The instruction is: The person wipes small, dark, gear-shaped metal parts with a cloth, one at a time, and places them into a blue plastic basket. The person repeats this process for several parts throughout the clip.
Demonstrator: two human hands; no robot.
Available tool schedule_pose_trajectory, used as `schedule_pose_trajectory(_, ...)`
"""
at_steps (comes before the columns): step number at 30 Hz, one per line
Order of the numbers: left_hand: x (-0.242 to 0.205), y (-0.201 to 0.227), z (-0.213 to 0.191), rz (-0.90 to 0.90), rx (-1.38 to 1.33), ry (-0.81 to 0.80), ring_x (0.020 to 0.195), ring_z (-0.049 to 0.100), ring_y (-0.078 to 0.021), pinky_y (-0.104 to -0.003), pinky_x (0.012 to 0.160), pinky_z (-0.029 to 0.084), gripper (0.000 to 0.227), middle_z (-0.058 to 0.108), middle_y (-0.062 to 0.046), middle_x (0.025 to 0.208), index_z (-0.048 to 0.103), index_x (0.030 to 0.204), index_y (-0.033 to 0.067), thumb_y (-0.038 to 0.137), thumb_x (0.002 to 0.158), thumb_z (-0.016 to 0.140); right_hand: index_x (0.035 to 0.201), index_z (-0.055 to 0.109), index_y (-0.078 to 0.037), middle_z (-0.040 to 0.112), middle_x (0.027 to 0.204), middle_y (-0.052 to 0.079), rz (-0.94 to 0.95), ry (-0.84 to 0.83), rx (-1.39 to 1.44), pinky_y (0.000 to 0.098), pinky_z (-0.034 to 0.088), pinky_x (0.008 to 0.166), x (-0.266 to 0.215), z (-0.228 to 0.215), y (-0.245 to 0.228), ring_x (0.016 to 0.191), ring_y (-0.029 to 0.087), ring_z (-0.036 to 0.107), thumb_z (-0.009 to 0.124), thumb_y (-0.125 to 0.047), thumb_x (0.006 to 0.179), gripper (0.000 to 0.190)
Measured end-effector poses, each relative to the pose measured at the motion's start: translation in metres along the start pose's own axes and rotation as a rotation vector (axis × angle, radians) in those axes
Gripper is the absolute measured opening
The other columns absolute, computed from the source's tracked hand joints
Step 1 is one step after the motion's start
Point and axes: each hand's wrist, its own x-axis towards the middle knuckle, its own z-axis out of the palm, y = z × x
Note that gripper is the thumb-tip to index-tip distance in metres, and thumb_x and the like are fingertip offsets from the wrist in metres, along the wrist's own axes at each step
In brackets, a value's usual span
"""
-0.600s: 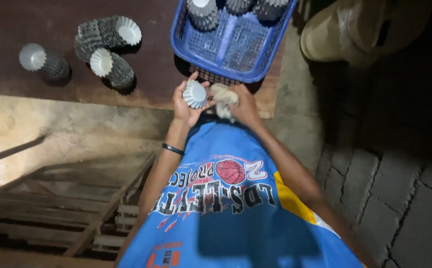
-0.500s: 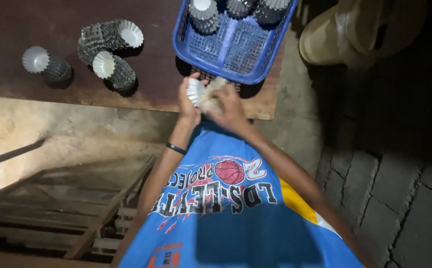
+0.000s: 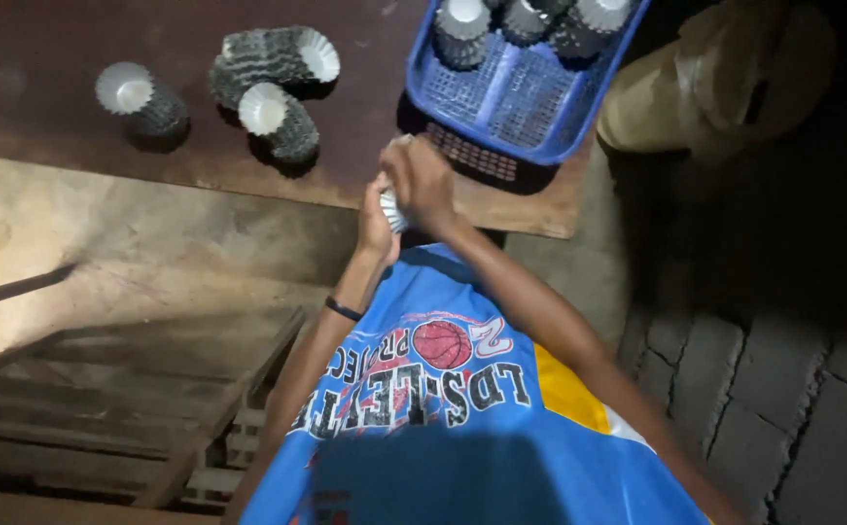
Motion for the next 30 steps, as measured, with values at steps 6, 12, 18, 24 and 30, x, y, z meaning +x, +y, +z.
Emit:
schedule_pose_trajectory(6, -0.053, 0.099, -0.02, 0.178, -0.121, -0.264, 0.109, 0.081, -0.0362, -0.052, 0.093, 0.069, 0.076, 0.079, -0.023, 0.136, 0.062, 0.157, 0.0105, 0.063, 0.105, 0.043, 0.131, 0.078, 0.004, 0.079, 0.125, 0.025, 1.269, 0.188, 0.864, 0.0513, 0.059, 0.111, -0.004, 0.005, -0.001, 0.122, 0.035, 0.075, 0.089, -0.051, 0.099, 0.064)
schedule_pose_trajectory(12, -0.085, 0.133, -0.003, 0.132, -0.097, -0.354, 0.137, 0.069, -0.0217, -0.047, 0.122, 0.058, 0.074, 0.075, -0.011, 0.144, 0.053, 0.17, 0.0049, 0.042, 0.106, 0.045, 0.126, 0.08, 0.0, 0.084, 0.112, 0.017, 1.243, 0.032, 1.334, 0.0477, 0.067, 0.095, -0.061, 0.018, -0.099, 0.104, 0.031, 0.083, 0.084, -0.021, 0.103, 0.031)
schedule_pose_trajectory(18, -0.107, 0.135, 0.003, 0.365, 0.524, -0.031, 0.161, 0.049, -0.0372, -0.049, 0.135, 0.04, 0.056, 0.056, -0.019, 0.17, 0.058, 0.169, 0.019, 0.033, 0.116, 0.067, 0.1, 0.079, -0.007, 0.075, 0.087, 0.01, 0.67, -0.143, 0.378, 0.0348, 0.054, 0.075, -0.066, 0.003, -0.095, 0.084, 0.02, 0.069, 0.102, -0.017, 0.085, 0.03)
schedule_pose_trajectory(24, -0.109, 0.118, -0.009, 0.125, 0.156, -0.212, 0.139, 0.07, -0.0311, -0.042, 0.115, 0.062, 0.056, 0.069, -0.022, 0.154, 0.058, 0.167, 0.0255, 0.042, 0.114, 0.069, 0.136, 0.074, -0.008, 0.077, 0.128, 0.015, 0.244, -0.427, 0.24, 0.0508, 0.06, 0.104, -0.034, -0.019, -0.119, 0.123, 0.041, 0.075, 0.09, -0.023, 0.099, 0.044)
schedule_pose_trajectory(30, -0.115, 0.128, 0.034, 0.038, -0.26, -0.372, 0.12, 0.079, -0.0361, -0.053, 0.102, 0.067, 0.063, 0.08, -0.024, 0.134, 0.067, 0.148, 0.0101, 0.054, 0.103, 0.06, 0.175, 0.046, -0.02, 0.036, 0.165, 0.029, 0.223, -0.366, 0.188, 0.067, 0.045, 0.128, 0.002, -0.06, -0.117, 0.156, 0.06, 0.043, 0.093, -0.007, 0.087, 0.1)
